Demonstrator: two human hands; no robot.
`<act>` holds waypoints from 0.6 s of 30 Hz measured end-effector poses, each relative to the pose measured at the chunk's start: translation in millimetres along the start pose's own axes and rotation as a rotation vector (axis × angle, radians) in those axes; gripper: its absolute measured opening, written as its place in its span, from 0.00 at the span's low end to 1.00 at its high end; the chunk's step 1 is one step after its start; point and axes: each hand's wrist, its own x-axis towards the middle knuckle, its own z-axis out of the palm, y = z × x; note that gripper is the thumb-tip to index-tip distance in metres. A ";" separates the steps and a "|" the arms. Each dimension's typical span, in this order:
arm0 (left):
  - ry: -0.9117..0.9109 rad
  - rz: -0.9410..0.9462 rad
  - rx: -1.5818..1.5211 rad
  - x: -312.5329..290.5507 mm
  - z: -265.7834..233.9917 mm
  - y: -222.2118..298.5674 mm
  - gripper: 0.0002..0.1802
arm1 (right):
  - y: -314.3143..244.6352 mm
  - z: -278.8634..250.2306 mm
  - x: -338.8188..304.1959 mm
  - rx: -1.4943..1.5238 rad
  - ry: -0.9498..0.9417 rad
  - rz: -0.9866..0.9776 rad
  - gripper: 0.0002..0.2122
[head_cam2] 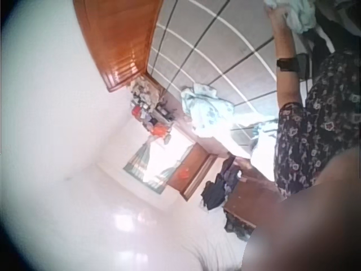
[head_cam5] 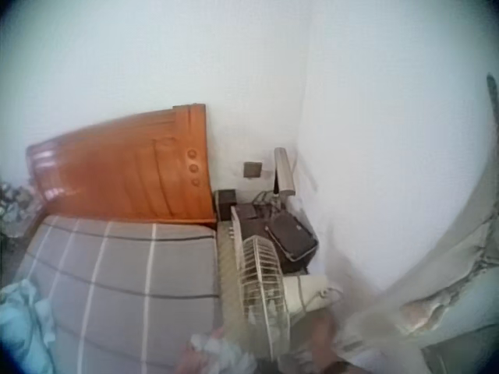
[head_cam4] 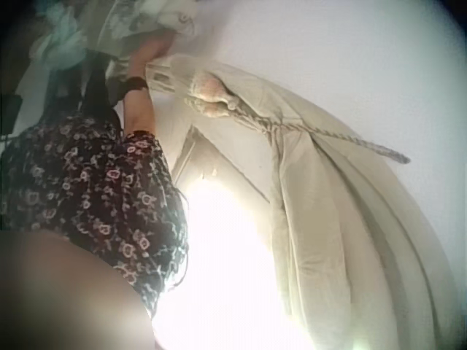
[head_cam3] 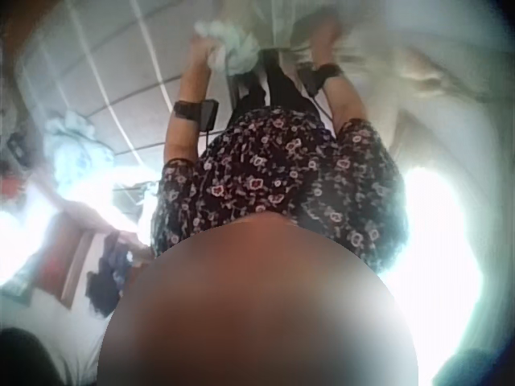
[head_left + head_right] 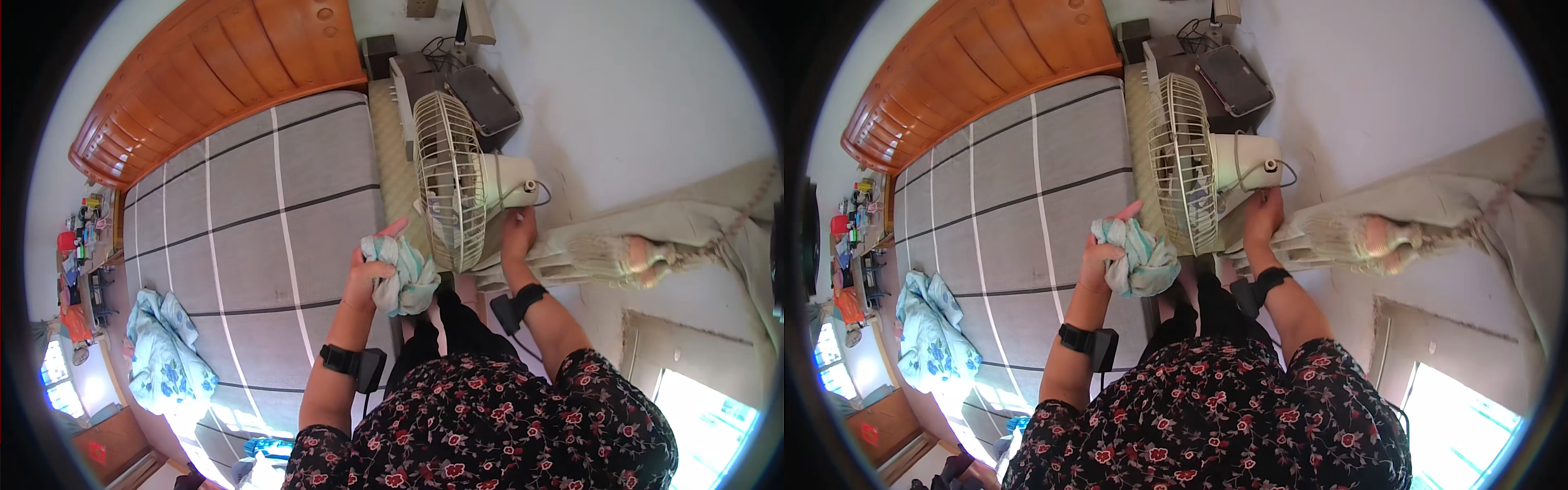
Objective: Cleaning an electronic device and moving a fan in a bedroom.
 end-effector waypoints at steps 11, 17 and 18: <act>0.093 -0.064 0.017 18.1 3.2 5.6 0.46 | 28.4 -28.5 -70.7 -0.098 -0.443 -0.252 0.15; 0.012 -0.144 -0.155 22.3 0.9 -14.0 0.37 | 173.1 59.7 -7.5 0.173 -0.556 0.148 0.14; 0.086 -0.142 -0.234 13.6 -7.6 -22.0 0.33 | 159.2 67.1 -0.9 0.098 -0.601 0.162 0.14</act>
